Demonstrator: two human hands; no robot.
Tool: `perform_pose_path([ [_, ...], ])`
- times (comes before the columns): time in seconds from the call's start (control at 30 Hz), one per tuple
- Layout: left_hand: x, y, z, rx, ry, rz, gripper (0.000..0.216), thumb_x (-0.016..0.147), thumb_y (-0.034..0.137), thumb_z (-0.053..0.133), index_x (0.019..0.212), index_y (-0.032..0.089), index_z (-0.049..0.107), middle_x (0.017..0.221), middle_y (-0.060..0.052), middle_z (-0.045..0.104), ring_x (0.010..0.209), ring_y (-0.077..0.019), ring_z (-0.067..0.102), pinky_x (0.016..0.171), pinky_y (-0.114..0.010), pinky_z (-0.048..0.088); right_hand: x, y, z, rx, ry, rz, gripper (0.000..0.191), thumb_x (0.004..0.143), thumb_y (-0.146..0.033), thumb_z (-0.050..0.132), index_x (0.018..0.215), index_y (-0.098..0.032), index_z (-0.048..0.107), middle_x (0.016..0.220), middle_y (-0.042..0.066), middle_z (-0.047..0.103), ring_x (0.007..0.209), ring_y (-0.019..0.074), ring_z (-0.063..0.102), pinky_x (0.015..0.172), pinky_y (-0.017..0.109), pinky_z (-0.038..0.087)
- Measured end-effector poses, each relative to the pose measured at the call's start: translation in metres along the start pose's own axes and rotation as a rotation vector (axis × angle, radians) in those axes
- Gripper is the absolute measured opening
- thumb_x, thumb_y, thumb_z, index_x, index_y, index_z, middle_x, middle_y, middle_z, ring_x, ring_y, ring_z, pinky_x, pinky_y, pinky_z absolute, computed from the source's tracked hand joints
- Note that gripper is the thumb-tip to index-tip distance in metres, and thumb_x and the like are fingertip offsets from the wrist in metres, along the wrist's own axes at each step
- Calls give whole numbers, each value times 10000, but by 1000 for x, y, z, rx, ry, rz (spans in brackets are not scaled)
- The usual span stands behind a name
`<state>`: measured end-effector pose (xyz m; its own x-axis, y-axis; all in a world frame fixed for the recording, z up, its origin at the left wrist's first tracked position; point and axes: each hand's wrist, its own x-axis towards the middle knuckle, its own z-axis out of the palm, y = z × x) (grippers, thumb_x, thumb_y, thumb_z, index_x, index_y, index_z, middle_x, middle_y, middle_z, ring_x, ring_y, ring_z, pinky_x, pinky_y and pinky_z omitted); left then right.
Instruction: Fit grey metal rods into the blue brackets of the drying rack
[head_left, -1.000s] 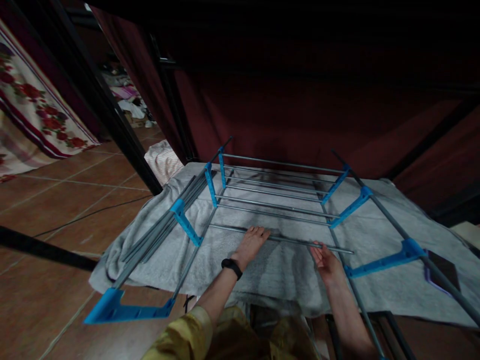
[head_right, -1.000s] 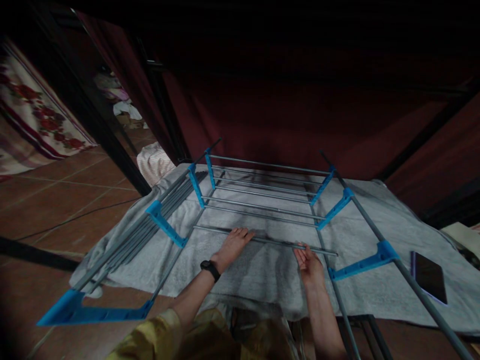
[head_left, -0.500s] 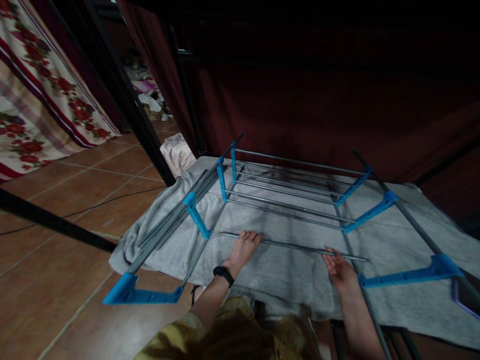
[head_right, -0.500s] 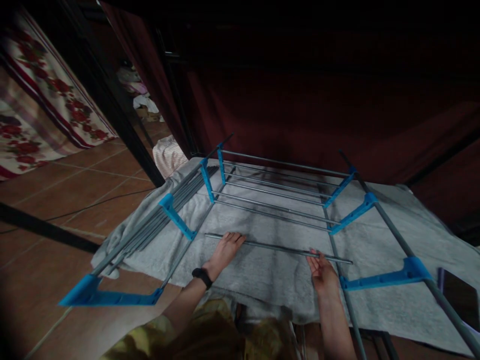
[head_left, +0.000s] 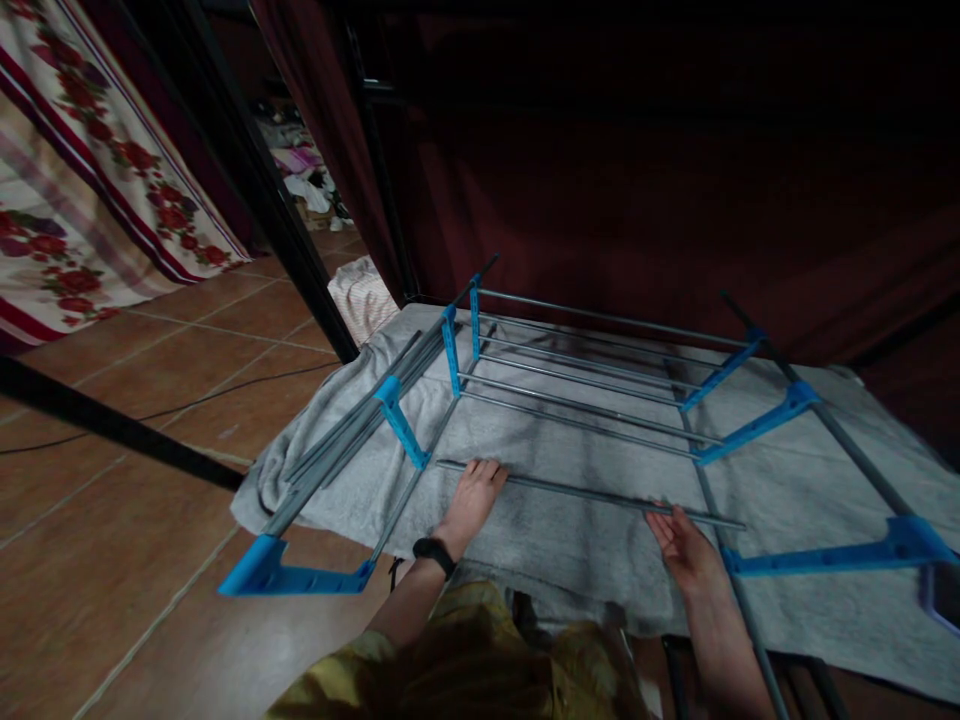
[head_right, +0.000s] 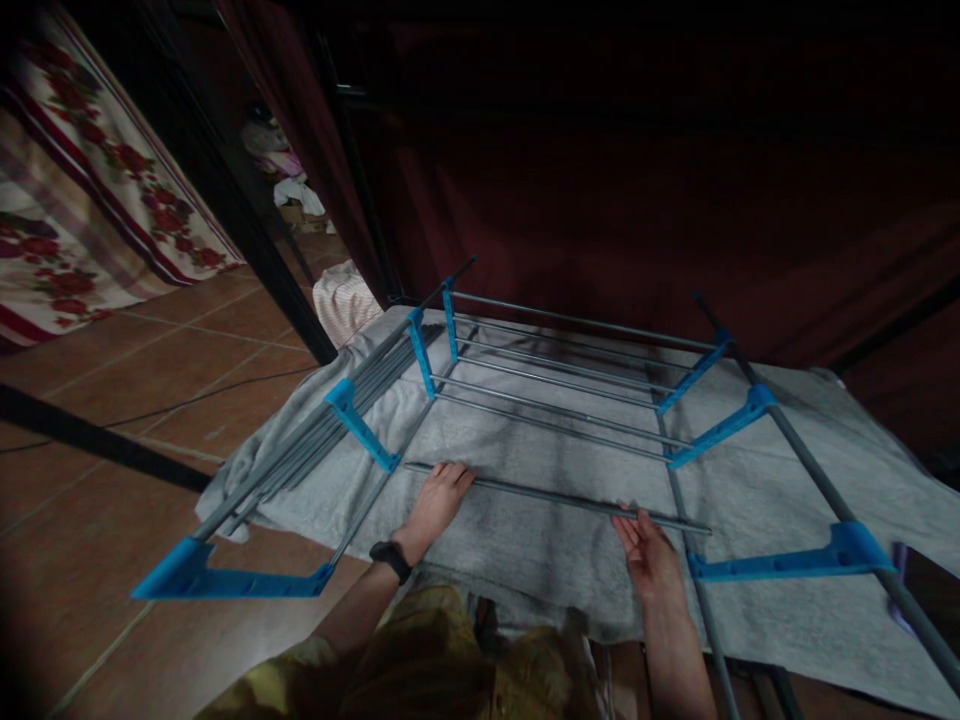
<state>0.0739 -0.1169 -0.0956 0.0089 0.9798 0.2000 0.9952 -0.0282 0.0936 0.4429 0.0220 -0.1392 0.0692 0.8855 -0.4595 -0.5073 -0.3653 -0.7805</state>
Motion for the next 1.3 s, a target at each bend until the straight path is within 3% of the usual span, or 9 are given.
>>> perform_pose_path([
  [0.33, -4, 0, 7, 2, 13, 32, 296, 984, 135, 464, 1218, 198, 634, 1109, -72, 631, 1031, -216, 570, 949, -380, 473, 2, 8, -8, -27, -62, -11, 185, 695, -224, 814, 825, -201, 685, 951, 49, 765, 904, 190, 744, 828, 321, 645],
  [0.67, -6, 2, 10, -12, 43, 3, 367, 947, 73, 478, 1261, 212, 607, 1119, -74, 632, 1058, -222, 587, 974, -412, 482, -6, 8, -2, -30, -73, -54, 159, 670, -166, 754, 813, -189, 687, 946, 65, 773, 942, 201, 739, 855, 332, 631],
  [0.9, -6, 1, 11, -42, 34, 40, 277, 975, 142, 492, 1214, 224, 606, 1081, -59, 620, 1039, -216, 587, 932, -390, 496, -13, 5, 5, -27, -55, -83, 121, 694, -172, 761, 772, -188, 671, 869, 68, 768, 905, 208, 747, 900, 364, 622],
  [1.3, -5, 3, 8, -30, 21, 39, 305, 973, 109, 461, 1225, 208, 603, 1088, -63, 625, 1035, -211, 583, 959, -391, 476, -15, 3, 10, -7, -34, -49, 234, 658, -191, 861, 705, -191, 632, 774, 15, 732, 794, 181, 732, 792, 328, 656],
])
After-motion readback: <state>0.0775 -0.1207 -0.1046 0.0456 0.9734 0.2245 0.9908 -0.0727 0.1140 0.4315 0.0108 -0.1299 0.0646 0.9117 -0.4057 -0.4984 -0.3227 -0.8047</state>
